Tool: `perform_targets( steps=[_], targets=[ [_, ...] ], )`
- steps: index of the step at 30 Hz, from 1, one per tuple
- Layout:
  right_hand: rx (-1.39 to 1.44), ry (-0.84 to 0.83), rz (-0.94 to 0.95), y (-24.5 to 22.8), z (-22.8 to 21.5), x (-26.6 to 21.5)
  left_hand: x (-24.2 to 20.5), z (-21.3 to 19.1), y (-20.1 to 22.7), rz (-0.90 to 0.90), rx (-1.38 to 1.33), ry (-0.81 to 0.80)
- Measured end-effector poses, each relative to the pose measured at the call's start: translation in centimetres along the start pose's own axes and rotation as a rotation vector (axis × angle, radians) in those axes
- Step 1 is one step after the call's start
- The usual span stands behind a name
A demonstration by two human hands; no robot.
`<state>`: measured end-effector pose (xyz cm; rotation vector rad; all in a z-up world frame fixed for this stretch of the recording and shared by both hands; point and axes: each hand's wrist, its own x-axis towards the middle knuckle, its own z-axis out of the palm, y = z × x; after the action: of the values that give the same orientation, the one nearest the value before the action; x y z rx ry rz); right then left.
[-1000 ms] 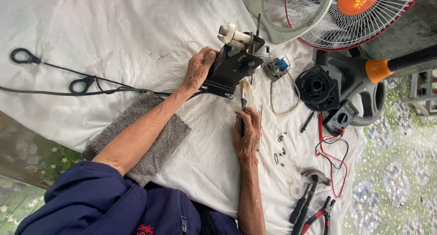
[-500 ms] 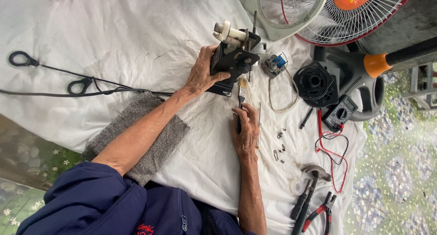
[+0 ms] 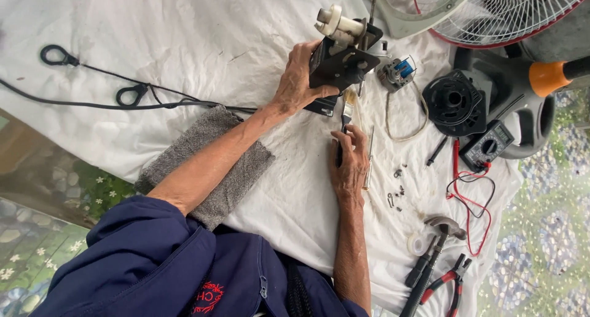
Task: The person is cleaning a motor assembly from a fan using a brush and a small metal tool to remove dust and debris.
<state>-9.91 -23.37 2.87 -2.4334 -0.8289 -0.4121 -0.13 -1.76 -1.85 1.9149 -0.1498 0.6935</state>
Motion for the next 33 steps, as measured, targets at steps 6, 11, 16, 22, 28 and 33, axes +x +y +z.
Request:
perform_targets(
  steps=[6, 11, 16, 22, 28, 33],
  targets=[
    [-0.094, -0.004, -0.016, 0.1, 0.4, -0.1, -0.9, 0.2, 3.6, 0.048, 0.087, 0.171],
    [-0.13, 0.012, -0.013, 0.1, 0.9, -0.1, -1.6, 0.3, 3.6, 0.066, 0.139, 0.144],
    [-0.156, 0.058, -0.046, -0.1, 1.0, 0.1, -1.8, 1.4, 3.1, 0.017, 0.236, 0.161],
    [-0.164, 0.072, -0.07, -0.1, 0.7, 0.3, -0.8, 3.4, 2.1, 0.042, 0.443, 0.345],
    [-0.175, 0.086, -0.078, -0.2, 0.8, 0.5, 0.2, 2.2, 1.6, 0.016, 0.327, 0.297],
    [-0.13, 0.085, -0.076, -0.3, 0.6, 0.7, 2.8, -3.8, 0.5, 0.179, -0.07, -0.063]
  ],
)
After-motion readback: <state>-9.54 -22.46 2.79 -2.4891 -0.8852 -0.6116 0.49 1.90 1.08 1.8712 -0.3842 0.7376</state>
